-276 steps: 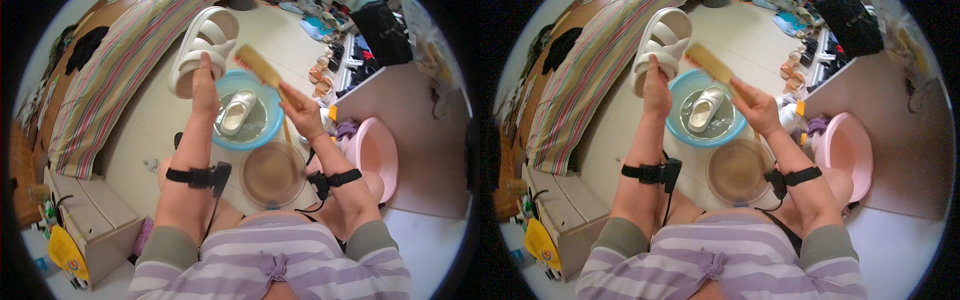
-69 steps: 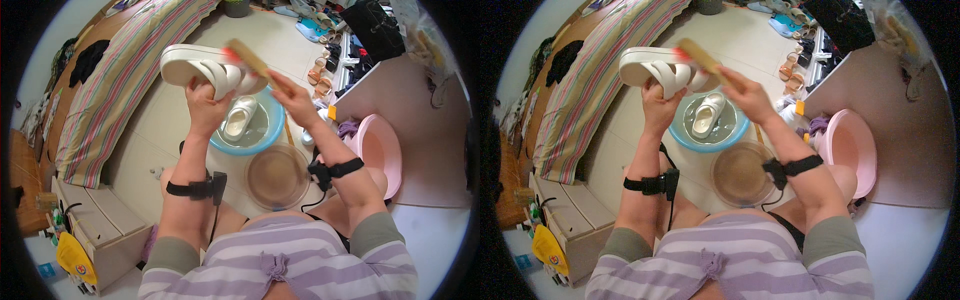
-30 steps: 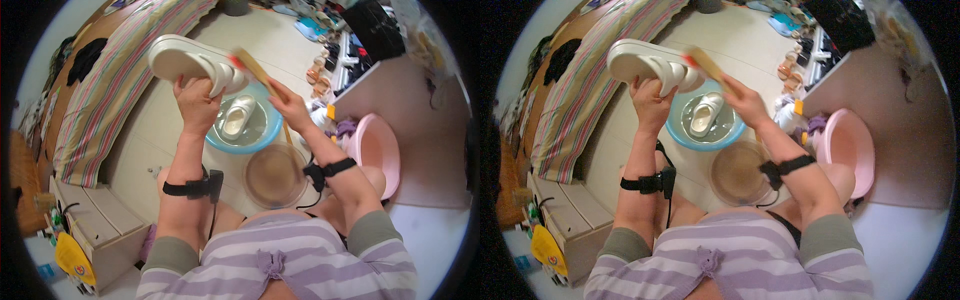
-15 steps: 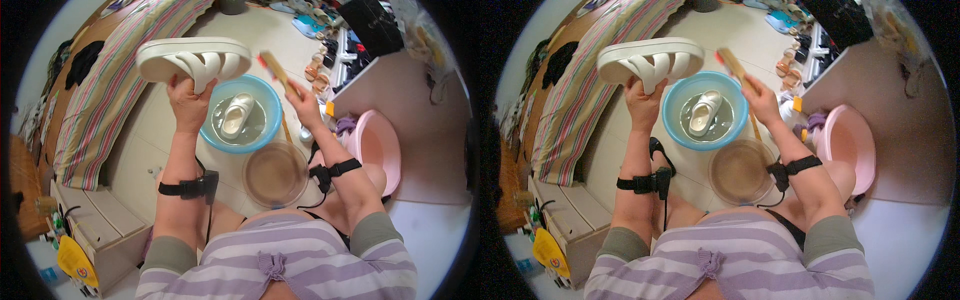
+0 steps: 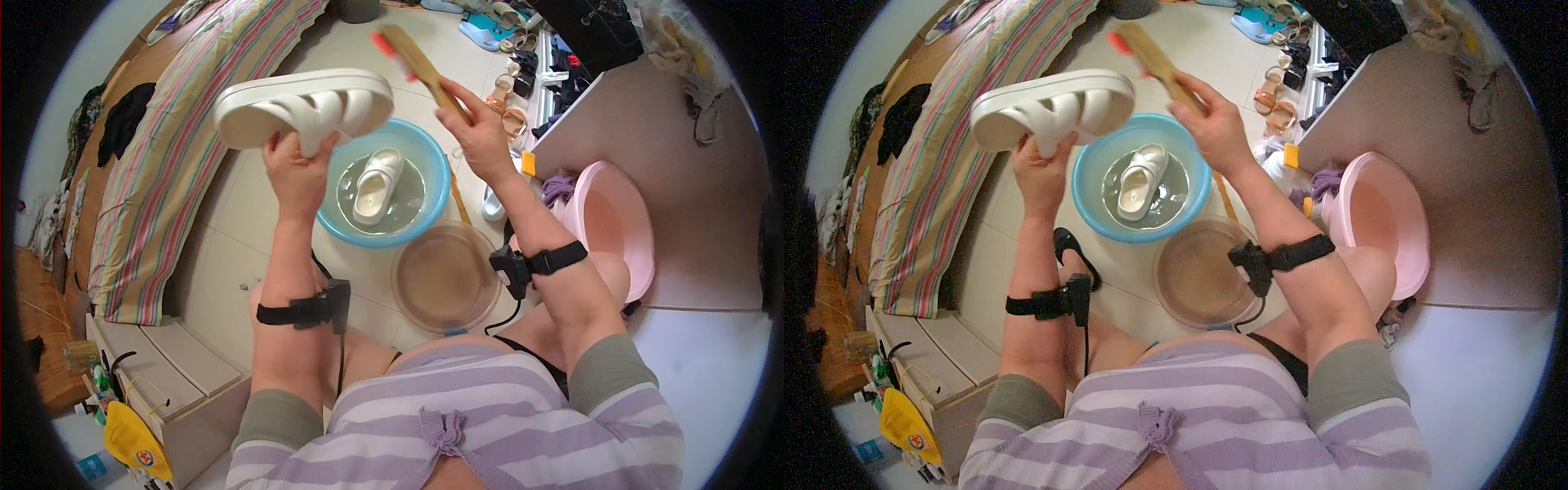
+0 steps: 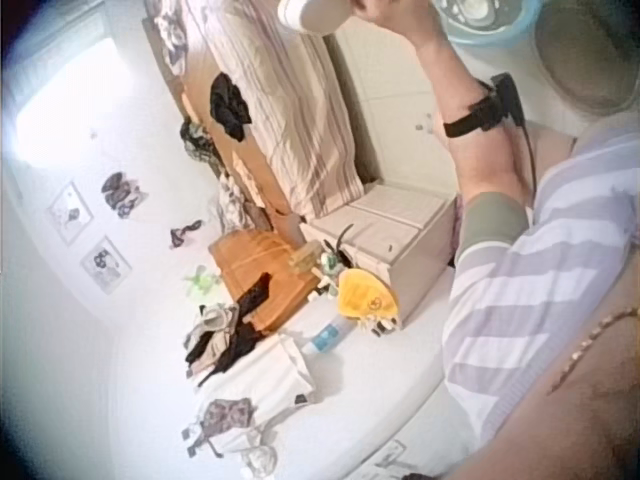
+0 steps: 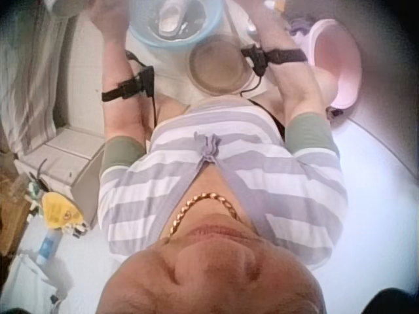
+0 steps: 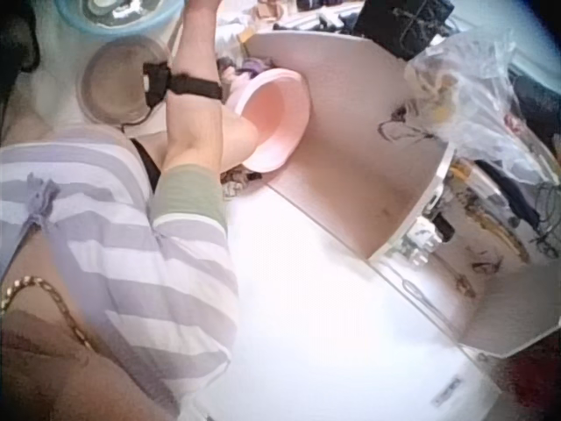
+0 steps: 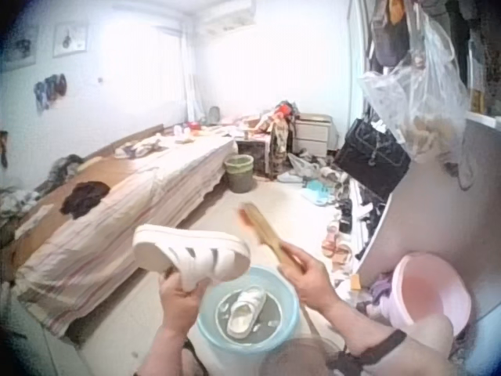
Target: Scrubbing and washing a pair of white sandals in a bucket of water with a brush and sponge.
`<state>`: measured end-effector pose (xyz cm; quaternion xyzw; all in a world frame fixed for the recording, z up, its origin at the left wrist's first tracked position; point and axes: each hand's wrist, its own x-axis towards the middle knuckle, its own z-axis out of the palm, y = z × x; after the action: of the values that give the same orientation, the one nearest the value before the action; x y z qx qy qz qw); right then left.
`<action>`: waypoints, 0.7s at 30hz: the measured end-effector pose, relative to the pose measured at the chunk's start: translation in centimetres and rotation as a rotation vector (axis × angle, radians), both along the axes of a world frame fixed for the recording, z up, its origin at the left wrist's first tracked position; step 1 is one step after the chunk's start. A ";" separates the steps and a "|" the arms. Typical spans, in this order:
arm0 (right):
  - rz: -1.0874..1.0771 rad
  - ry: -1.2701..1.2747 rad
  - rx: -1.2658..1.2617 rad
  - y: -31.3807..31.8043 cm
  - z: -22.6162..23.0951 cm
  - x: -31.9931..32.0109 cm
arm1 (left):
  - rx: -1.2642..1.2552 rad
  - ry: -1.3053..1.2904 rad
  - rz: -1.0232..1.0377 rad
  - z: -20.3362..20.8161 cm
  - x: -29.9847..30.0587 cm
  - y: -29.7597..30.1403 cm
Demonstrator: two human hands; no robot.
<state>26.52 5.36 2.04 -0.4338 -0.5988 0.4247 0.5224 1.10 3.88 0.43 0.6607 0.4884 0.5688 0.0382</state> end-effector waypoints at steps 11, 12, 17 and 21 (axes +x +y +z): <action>-0.085 -0.199 0.015 -0.1 -4.1 2.2 | 0.068 0.114 -0.036 0.9 0.0 -0.7; -0.040 -0.122 0.032 -0.2 -1.5 -0.1 | 0.048 0.158 -0.031 0.6 -0.4 -1.0; 0.152 -0.130 0.093 -1.4 -1.5 -4.6 | 0.099 0.166 0.118 -0.1 -0.2 -0.9; -0.054 -0.319 -0.028 -0.3 -7.1 4.0 | -0.163 -0.536 -0.166 0.6 0.3 0.2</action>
<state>30.49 5.03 -5.10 -0.5189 -0.6564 0.3445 0.4257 1.38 4.07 1.00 0.5194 0.4491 0.6769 0.2650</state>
